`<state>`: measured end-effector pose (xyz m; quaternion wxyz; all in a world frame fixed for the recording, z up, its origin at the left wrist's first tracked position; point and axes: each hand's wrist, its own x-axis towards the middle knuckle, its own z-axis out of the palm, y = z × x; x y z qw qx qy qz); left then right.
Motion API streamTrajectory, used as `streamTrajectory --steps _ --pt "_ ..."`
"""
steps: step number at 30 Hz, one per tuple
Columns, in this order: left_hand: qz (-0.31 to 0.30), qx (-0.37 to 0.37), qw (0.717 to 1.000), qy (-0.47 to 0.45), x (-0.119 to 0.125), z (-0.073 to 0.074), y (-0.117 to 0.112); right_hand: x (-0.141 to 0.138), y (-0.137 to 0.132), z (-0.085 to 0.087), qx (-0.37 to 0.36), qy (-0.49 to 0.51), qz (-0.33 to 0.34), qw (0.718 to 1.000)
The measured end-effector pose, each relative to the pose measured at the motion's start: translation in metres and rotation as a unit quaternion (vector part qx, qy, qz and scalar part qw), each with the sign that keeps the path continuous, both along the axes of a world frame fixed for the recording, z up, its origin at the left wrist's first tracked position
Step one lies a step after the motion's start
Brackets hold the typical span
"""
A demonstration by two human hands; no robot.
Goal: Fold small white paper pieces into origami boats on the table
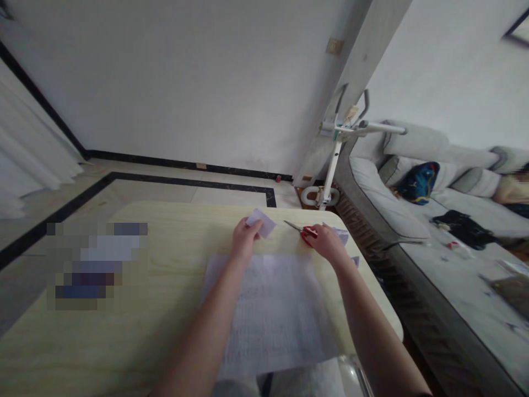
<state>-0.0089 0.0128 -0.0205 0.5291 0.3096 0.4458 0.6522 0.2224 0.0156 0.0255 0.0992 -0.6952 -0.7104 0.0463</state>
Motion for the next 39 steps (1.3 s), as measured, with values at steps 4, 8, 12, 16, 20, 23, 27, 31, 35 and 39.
streamTrajectory --steps 4,8,12,16,20,23,27,31,35,39 --pt "-0.011 0.011 0.999 -0.035 -0.002 0.004 -0.001 0.001 -0.003 -0.003 -0.026 -0.074 0.006 0.997" --pt "-0.022 0.011 0.998 -0.061 -0.002 0.009 -0.004 -0.002 0.002 0.001 -0.047 -0.1 -0.011 0.994" --pt "-0.037 -0.011 0.999 -0.012 0.0 0.015 -0.009 -0.005 0.004 0.004 -0.053 -0.123 0.0 0.991" --pt "-0.058 0.012 0.998 0.019 0.001 0.02 -0.013 -0.011 0.001 0.007 -0.057 -0.151 0.011 0.987" --pt "-0.051 0.02 0.998 0.025 0.0 0.021 -0.012 -0.012 -0.005 0.014 -0.026 -0.126 0.0 0.992" --pt "-0.042 0.007 0.999 0.014 -0.001 0.02 -0.01 -0.012 -0.012 0.019 0.001 -0.028 0.009 1.0" --pt "-0.031 -0.002 0.999 -0.014 0.002 0.017 -0.009 -0.024 -0.027 0.011 -0.028 0.28 0.054 0.958" --pt "-0.025 0.007 0.999 -0.045 0.003 0.014 -0.007 -0.048 -0.043 -0.011 -0.081 0.469 0.082 0.875" --pt "-0.019 0.005 0.999 -0.034 -0.001 0.014 -0.007 -0.069 -0.052 -0.019 -0.094 0.531 0.082 0.838" --pt "-0.023 0.017 1.0 -0.001 -0.002 0.016 -0.008 -0.081 -0.056 -0.013 -0.1 0.565 0.095 0.813"
